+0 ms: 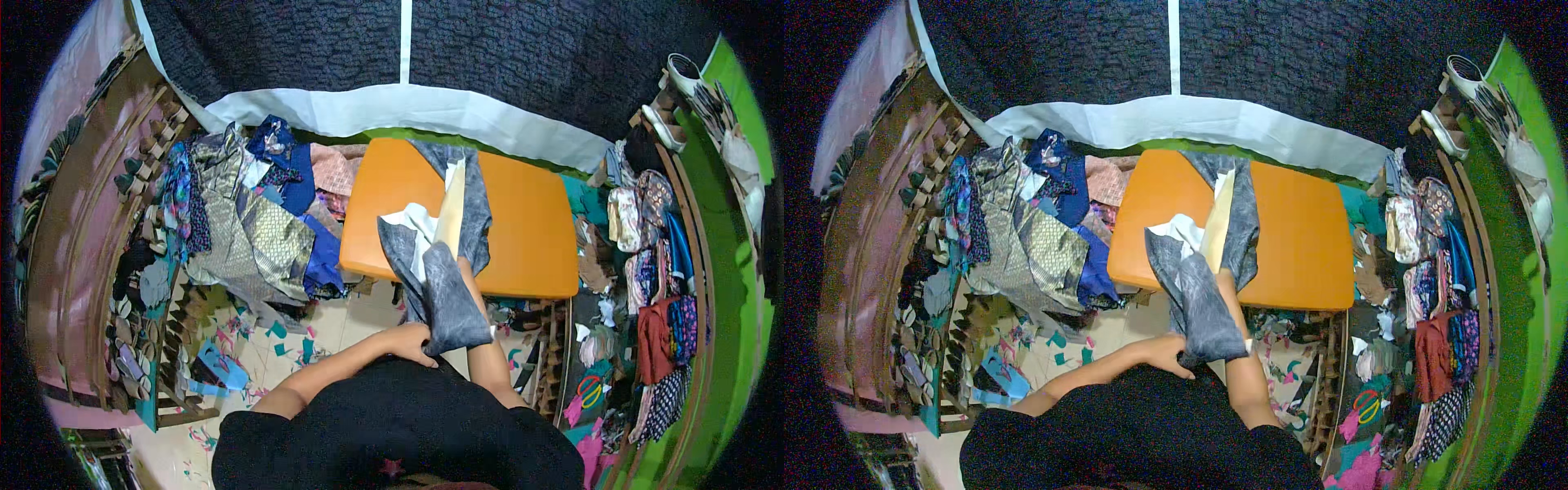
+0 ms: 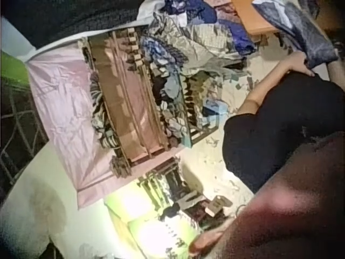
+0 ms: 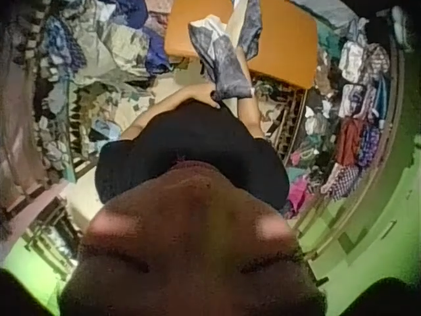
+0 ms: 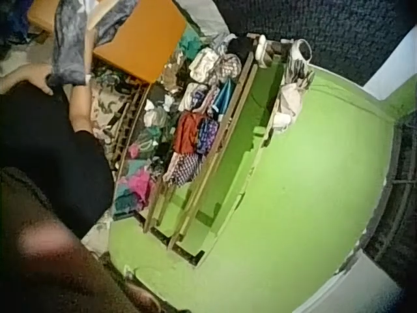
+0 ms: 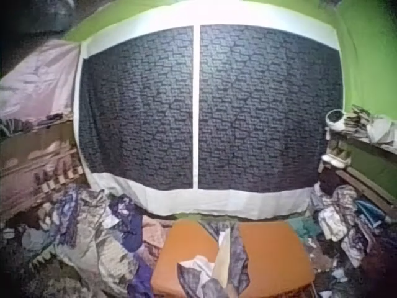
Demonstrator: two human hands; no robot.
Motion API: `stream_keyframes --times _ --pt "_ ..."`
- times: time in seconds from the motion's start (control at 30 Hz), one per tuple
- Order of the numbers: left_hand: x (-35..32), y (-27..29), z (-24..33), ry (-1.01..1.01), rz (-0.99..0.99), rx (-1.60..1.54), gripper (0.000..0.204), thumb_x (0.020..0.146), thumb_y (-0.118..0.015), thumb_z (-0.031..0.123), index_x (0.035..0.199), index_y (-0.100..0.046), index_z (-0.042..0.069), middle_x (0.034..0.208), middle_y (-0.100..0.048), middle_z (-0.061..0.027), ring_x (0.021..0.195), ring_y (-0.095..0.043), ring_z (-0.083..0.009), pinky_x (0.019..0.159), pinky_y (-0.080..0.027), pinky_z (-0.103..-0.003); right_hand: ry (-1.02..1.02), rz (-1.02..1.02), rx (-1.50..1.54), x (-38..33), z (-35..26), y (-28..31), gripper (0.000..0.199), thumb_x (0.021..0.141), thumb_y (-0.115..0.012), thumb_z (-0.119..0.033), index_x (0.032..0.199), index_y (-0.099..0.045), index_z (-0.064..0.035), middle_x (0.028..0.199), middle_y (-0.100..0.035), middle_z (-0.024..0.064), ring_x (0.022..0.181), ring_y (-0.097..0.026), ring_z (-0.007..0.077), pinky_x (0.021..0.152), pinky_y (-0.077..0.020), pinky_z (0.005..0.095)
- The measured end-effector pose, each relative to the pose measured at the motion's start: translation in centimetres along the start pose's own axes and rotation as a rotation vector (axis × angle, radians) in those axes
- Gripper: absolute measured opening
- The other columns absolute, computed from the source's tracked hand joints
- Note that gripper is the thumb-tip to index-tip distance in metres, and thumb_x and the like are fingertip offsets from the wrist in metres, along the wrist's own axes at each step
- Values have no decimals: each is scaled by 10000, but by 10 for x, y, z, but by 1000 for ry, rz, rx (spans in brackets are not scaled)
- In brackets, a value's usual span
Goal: Folding various cut fabric pieces on a table and organizing them on a shelf.
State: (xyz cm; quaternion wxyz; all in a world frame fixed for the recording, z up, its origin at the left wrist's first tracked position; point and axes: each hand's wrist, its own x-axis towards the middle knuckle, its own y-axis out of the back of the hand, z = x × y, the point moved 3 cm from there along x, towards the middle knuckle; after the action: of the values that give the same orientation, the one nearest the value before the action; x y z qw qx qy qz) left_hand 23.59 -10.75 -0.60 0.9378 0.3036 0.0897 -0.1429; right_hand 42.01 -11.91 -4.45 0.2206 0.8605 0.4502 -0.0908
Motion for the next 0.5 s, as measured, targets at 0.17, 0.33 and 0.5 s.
stream_keyframes --times 0.17,0.33,0.5 --pt "-29 8 1 264 -102 -315 507 560 -696 465 805 -633 26 727 -612 -122 676 -568 -187 642 -443 -294 13 389 -42 -35 24 38 314 821 -444 -175 978 -496 93 918 -550 183 833 -515 242 717 -401 331" --pt "-28 77 -30 246 379 -473 460 822 -452 398 989 -541 -21 972 -572 -114 896 -510 -170 791 -390 -289 -44 714 133 -86 60 100 365 829 -434 -190 1086 -435 69 1033 -501 195 925 -492 275 753 -387 354" --pt "32 100 -86 282 734 -203 488 712 -578 408 975 -533 -1 910 -568 -151 892 -524 -235 785 -396 -300 -152 521 613 -115 85 131 406 853 -416 -208 1180 -375 29 1103 -468 155 998 -457 245 783 -376 339"
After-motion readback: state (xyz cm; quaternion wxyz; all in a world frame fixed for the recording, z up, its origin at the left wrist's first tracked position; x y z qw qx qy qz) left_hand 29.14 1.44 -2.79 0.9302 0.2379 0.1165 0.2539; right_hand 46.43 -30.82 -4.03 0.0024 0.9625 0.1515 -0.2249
